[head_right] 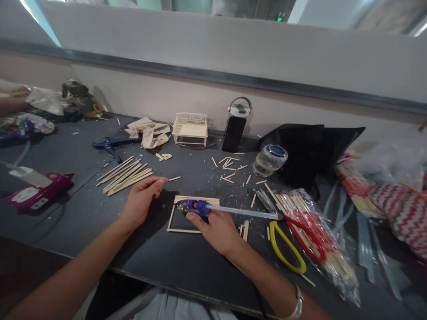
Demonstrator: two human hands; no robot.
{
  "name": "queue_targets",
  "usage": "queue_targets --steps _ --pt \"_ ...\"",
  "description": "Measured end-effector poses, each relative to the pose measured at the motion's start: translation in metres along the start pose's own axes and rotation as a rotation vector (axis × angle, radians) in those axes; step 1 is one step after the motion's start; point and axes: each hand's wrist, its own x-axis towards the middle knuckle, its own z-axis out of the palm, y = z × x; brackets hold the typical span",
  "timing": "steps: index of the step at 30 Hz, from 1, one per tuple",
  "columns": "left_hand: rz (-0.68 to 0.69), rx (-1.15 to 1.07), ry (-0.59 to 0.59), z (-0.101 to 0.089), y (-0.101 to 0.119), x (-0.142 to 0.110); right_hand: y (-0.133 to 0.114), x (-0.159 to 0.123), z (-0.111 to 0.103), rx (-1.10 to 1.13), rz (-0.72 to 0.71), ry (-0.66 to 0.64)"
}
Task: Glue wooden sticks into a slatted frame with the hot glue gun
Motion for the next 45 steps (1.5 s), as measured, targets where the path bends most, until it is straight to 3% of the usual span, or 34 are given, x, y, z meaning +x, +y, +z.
queue_targets --steps 45 --pt "-0.008 0.008 0.012 -0.0001 -0.0026 0.0013 -0.0006 -0.0003 -0.0008 -0.027 -0.004 -0.026"
